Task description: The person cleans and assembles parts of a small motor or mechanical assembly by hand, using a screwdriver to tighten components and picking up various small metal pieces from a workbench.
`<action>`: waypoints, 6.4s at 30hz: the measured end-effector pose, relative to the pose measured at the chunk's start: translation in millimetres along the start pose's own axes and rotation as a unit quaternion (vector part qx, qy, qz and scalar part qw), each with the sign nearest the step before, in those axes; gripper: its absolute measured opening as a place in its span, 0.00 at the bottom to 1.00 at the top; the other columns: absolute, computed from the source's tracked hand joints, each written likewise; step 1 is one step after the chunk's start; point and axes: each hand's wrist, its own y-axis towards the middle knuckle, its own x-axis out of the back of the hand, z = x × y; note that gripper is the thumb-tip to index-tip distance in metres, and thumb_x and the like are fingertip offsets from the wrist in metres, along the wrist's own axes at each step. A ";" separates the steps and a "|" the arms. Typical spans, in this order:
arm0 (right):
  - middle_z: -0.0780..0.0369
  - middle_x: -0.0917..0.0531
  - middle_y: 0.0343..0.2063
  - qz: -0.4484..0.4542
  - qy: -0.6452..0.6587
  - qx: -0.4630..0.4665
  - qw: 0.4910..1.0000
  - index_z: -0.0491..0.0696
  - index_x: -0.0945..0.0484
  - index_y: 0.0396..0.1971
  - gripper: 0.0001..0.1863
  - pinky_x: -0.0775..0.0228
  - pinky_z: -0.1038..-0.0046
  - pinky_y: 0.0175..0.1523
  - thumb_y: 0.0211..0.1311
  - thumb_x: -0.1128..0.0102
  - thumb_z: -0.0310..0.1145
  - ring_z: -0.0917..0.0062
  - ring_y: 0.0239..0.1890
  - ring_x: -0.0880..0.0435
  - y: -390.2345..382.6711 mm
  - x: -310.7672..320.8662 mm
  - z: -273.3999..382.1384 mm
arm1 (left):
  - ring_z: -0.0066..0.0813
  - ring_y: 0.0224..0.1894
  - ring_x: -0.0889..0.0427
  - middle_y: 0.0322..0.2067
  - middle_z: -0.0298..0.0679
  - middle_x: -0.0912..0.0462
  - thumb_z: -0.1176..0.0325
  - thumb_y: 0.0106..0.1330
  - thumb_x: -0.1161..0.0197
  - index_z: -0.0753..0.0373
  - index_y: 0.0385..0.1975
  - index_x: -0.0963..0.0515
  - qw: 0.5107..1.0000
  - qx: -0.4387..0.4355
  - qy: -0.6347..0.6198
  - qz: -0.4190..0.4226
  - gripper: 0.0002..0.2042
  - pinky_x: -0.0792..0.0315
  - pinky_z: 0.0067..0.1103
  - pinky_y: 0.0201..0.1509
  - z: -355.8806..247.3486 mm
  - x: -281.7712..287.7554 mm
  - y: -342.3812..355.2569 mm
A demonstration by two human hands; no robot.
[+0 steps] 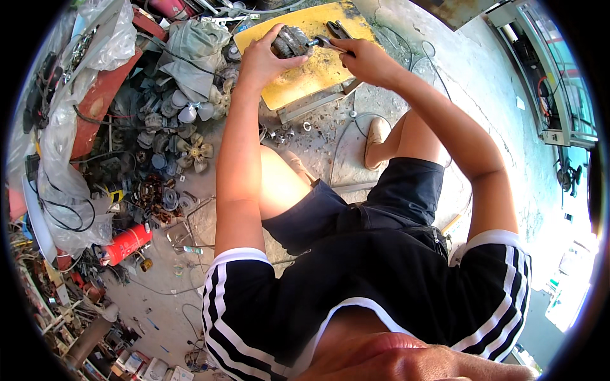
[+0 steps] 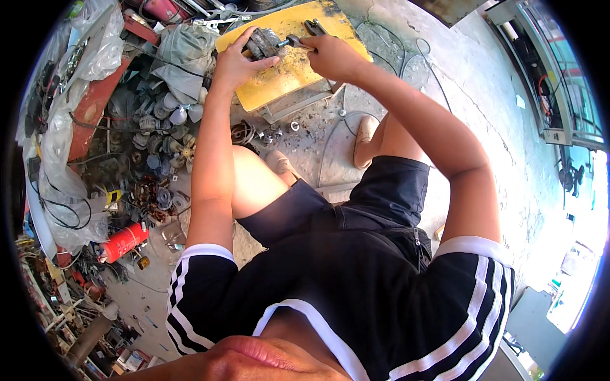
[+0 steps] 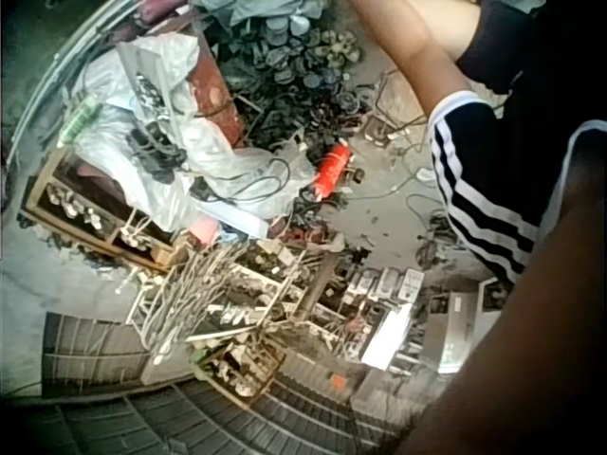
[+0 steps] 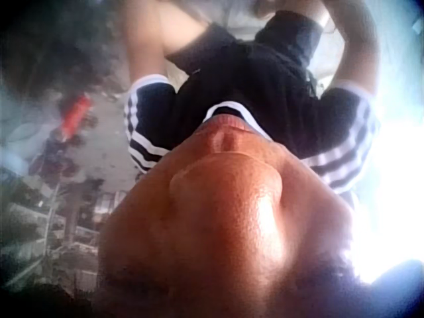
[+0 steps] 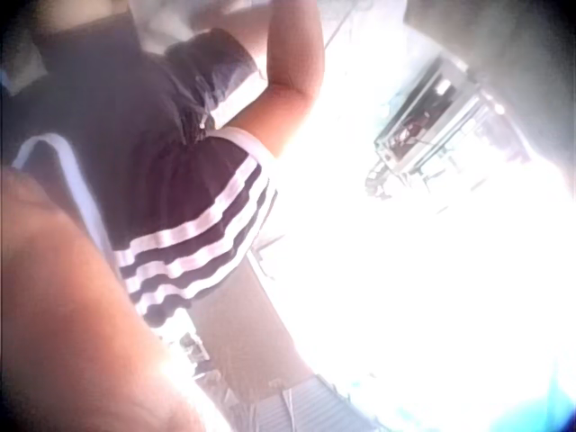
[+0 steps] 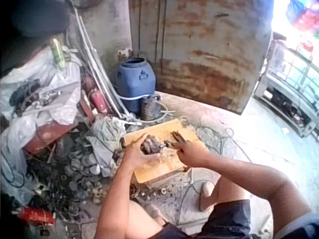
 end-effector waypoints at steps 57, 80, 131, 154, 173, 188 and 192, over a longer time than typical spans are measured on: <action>0.59 0.20 0.28 -0.239 -0.049 0.046 0.969 0.52 0.25 0.58 0.23 0.27 0.66 0.34 0.61 0.44 0.26 0.62 0.29 0.18 -35.1 -67.6 10.1 | 0.50 0.46 0.18 0.44 0.55 0.17 0.46 0.38 0.21 0.52 0.63 0.30 0.999 -0.014 -0.019 -0.030 0.46 0.25 0.34 0.55 3.7 -2.0 1.0; 0.56 0.15 0.33 -0.092 0.148 -0.081 0.981 0.47 0.22 0.55 0.19 0.28 0.72 0.42 0.66 0.46 0.34 0.75 0.33 0.18 -33.1 -30.3 6.6 | 0.44 0.51 0.19 0.49 0.51 0.19 0.46 0.39 0.21 0.49 0.64 0.31 1.000 -0.008 0.017 0.000 0.46 0.26 0.31 0.55 -7.5 -0.3 -0.8; 0.63 0.13 0.39 -0.013 0.399 -0.091 0.912 0.45 0.24 0.58 0.21 0.33 0.81 0.53 0.66 0.42 0.32 0.84 0.43 0.20 -26.0 -25.9 -5.5 | 0.31 0.52 0.20 0.51 0.45 0.20 0.58 0.41 0.18 0.64 0.62 0.36 0.969 0.049 -0.243 -0.014 0.47 0.27 0.26 0.57 2.0 -13.1 -1.4; 0.55 0.22 0.32 -0.191 0.165 0.198 0.947 0.51 0.32 0.65 0.27 0.29 0.68 0.40 0.65 0.42 0.29 0.65 0.32 0.21 49.5 12.9 -12.3 | 0.25 0.52 0.26 0.51 0.35 0.23 0.41 0.49 0.28 0.57 0.60 0.29 0.834 0.158 -0.529 0.027 0.40 0.35 0.28 0.54 -36.4 -23.2 19.4; 0.67 0.17 0.29 0.038 0.557 -0.120 0.821 0.47 0.18 0.50 0.22 0.30 0.87 0.33 0.67 0.41 0.49 0.88 0.29 0.22 54.1 15.4 -20.4 | 0.30 0.50 0.21 0.48 0.44 0.21 0.52 0.44 0.20 0.69 0.58 0.31 0.891 0.151 -0.427 -0.036 0.43 0.29 0.23 0.55 -39.0 -12.5 13.1; 0.68 0.17 0.46 0.002 0.500 0.041 0.865 0.48 0.26 0.59 0.23 0.27 0.84 0.47 0.66 0.37 0.36 0.85 0.47 0.18 58.1 13.9 -34.6 | 0.30 0.51 0.21 0.47 0.43 0.20 0.50 0.46 0.21 0.67 0.58 0.31 0.883 0.182 -0.433 -0.011 0.42 0.29 0.27 0.55 -46.9 -7.1 12.0; 0.65 0.16 0.46 -0.060 0.471 0.079 0.877 0.47 0.22 0.55 0.18 0.23 0.80 0.43 0.65 0.38 0.30 0.84 0.41 0.17 53.3 10.0 -25.2 | 0.29 0.51 0.22 0.47 0.41 0.20 0.47 0.48 0.23 0.66 0.58 0.30 0.873 0.202 -0.445 0.008 0.41 0.30 0.27 0.55 -41.0 -10.5 11.9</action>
